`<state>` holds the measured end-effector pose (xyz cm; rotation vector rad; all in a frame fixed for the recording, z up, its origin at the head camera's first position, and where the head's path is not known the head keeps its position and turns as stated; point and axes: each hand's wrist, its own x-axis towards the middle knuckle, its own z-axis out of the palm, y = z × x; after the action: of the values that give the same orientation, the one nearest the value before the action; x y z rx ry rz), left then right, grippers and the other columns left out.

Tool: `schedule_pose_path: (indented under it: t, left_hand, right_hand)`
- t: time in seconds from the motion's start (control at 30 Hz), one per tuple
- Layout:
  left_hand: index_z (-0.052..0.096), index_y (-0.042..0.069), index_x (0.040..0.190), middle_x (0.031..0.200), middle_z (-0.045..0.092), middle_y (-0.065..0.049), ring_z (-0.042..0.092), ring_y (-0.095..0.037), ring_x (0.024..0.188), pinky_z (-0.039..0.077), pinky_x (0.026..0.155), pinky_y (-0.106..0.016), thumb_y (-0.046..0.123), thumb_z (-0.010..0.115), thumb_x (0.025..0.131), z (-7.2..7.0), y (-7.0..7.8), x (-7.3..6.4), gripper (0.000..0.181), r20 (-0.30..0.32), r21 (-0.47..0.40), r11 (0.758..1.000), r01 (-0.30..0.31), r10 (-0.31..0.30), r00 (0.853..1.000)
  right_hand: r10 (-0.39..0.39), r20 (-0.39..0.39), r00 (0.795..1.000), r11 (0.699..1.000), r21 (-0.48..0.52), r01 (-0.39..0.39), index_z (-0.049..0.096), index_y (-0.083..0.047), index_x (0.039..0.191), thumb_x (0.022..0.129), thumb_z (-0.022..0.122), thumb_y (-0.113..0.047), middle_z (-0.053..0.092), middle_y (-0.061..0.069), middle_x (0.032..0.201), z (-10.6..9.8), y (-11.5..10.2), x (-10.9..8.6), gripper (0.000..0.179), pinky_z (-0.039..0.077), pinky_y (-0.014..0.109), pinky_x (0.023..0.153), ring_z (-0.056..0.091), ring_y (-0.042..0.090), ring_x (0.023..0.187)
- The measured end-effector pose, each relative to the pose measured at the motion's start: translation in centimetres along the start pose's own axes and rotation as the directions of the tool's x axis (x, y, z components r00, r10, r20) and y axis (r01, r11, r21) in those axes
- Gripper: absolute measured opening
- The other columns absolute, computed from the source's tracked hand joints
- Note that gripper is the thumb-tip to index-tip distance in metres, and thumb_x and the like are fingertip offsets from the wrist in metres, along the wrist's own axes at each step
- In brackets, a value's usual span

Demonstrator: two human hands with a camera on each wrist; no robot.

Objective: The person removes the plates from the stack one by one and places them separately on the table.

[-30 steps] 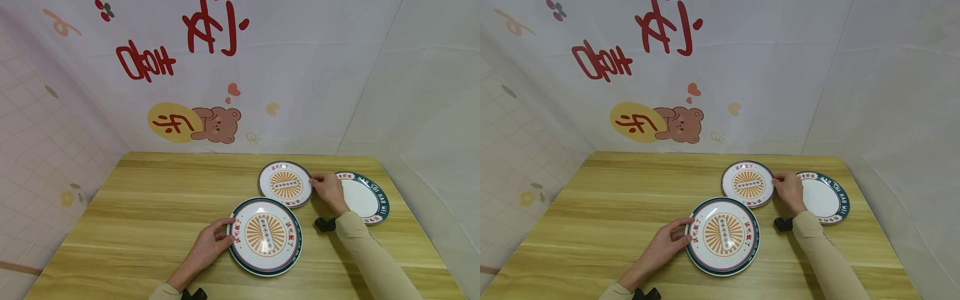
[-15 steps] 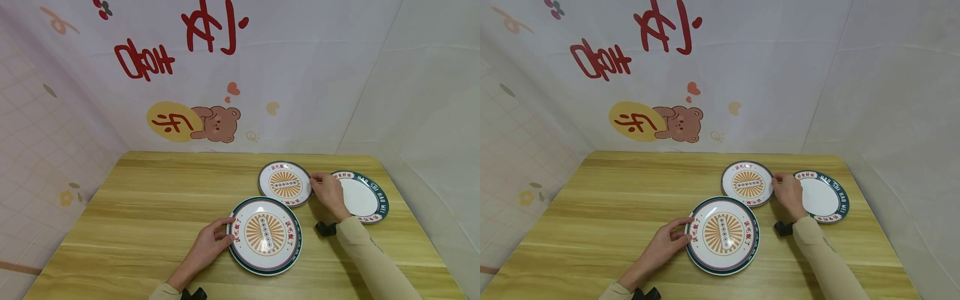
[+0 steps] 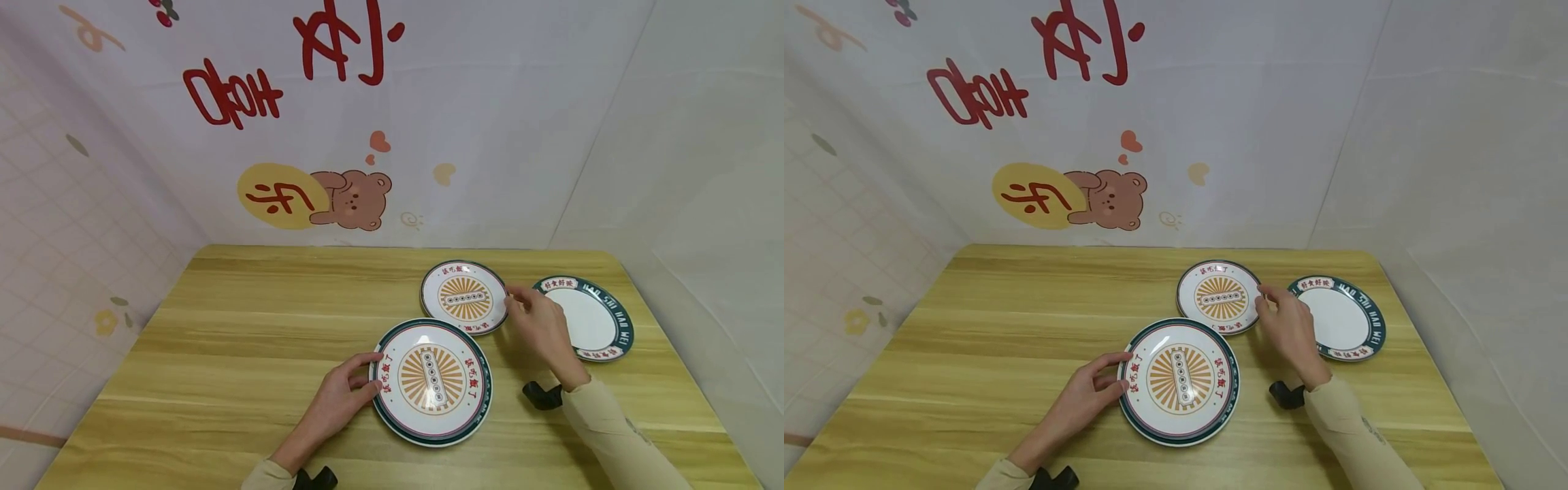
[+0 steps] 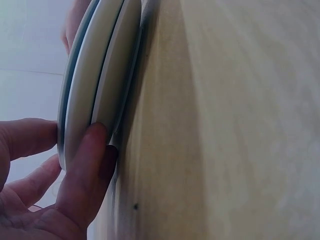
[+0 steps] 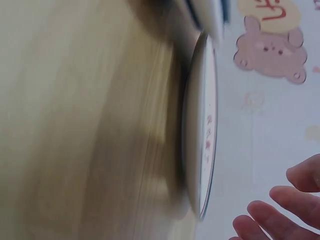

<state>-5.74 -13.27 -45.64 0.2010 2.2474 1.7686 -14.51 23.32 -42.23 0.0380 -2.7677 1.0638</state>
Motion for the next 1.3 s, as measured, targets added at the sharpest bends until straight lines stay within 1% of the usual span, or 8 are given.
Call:
schedule_pose_path:
  t: [0.17, 0.4, 0.57, 0.77, 0.87, 1.07, 1.3]
  left_hand:
    - [0.062, 0.006, 0.138, 0.132, 0.063, -0.024, 0.072, -0.025, 0.107, 0.057, 0.077, -0.023, 0.009, 0.071, 0.097, 0.0, 0.0, 0.0, 0.042, -0.004, -0.004, 1.0, -0.009, 0.009, 1.0]
    - [0.061, 0.005, 0.139, 0.13, 0.064, -0.023, 0.072, -0.025, 0.105, 0.057, 0.076, -0.023, 0.008, 0.071, 0.097, 0.1, 0.2, -0.1, 0.043, -0.016, -0.035, 0.999, -0.007, 0.006, 1.0]
    - [0.06, 0.005, 0.139, 0.133, 0.062, -0.024, 0.071, -0.027, 0.108, 0.057, 0.077, -0.022, 0.008, 0.071, 0.097, 0.1, 0.3, -0.2, 0.044, -0.012, -0.038, 0.999, -0.008, 0.008, 1.0]
    - [0.061, 0.006, 0.139, 0.136, 0.06, -0.023, 0.07, -0.026, 0.11, 0.058, 0.079, -0.023, 0.008, 0.069, 0.098, 0.1, 0.1, -0.1, 0.043, 0.002, -0.01, 1.0, -0.004, 0.004, 1.0]
    - [0.061, 0.007, 0.139, 0.135, 0.061, -0.023, 0.071, -0.024, 0.109, 0.058, 0.079, -0.023, 0.009, 0.07, 0.098, 0.1, 0.1, -0.1, 0.042, 0.003, -0.009, 1.0, -0.004, 0.004, 1.0]
    - [0.062, 0.006, 0.138, 0.134, 0.061, -0.024, 0.072, -0.025, 0.107, 0.057, 0.079, -0.023, 0.008, 0.071, 0.097, 0.0, 0.1, -0.2, 0.042, -0.002, -0.023, 0.999, -0.032, 0.032, 0.999]
    - [0.053, 0.008, 0.149, 0.145, 0.053, -0.024, 0.072, -0.028, 0.109, 0.059, 0.079, -0.024, 0.008, 0.069, 0.098, 0.0, 0.1, -0.2, 0.054, -0.005, -0.013, 1.0, -0.023, 0.023, 1.0]
  right_hand:
    - [-0.007, 0.017, 1.0, 0.999, 0.032, 0.006, 0.067, -0.003, 0.134, 0.107, 0.053, -0.029, 0.067, 0.023, 0.131, 0.0, -0.7, -1.2, 0.04, 0.05, 0.06, 0.1, 0.061, 0.043, 0.121]
    - [-0.038, 0.026, 0.999, 0.999, 0.04, 0.036, 0.067, -0.002, 0.133, 0.106, 0.057, -0.025, 0.068, 0.022, 0.128, 0.2, -1.1, -2.8, 0.037, 0.051, 0.059, 0.099, 0.064, 0.04, 0.117]
    - [-0.052, 0.066, 0.996, 0.994, 0.103, 0.045, 0.066, 0.0, 0.133, 0.106, 0.057, -0.024, 0.066, 0.021, 0.131, 0.3, -1.4, -3.8, 0.037, 0.051, 0.056, 0.102, 0.064, 0.038, 0.118]
    - [-0.084, 0.106, 0.991, 0.982, 0.179, 0.064, 0.064, 0.001, 0.135, 0.106, 0.061, -0.02, 0.066, 0.018, 0.133, 0.7, -1.1, -4.8, 0.037, 0.054, 0.051, 0.1, 0.066, 0.036, 0.119]
    - [-0.077, 0.135, 0.988, 0.979, 0.198, 0.049, 0.063, 0.001, 0.137, 0.106, 0.061, -0.02, 0.066, 0.018, 0.134, 0.9, -1.1, -5.2, 0.037, 0.054, 0.051, 0.1, 0.066, 0.035, 0.118]
    - [-0.06, 0.212, 0.976, 0.973, 0.229, 0.01, 0.062, 0.0, 0.139, 0.106, 0.061, -0.021, 0.064, 0.018, 0.137, 1.1, -1.3, -6.0, 0.039, 0.054, 0.05, 0.1, 0.065, 0.036, 0.12]
    - [-0.084, 0.26, 0.962, 0.964, 0.266, 0.013, 0.061, 0.001, 0.14, 0.105, 0.062, -0.017, 0.065, 0.021, 0.134, 1.6, -1.4, -6.6, 0.039, 0.056, 0.046, 0.097, 0.068, 0.035, 0.116]
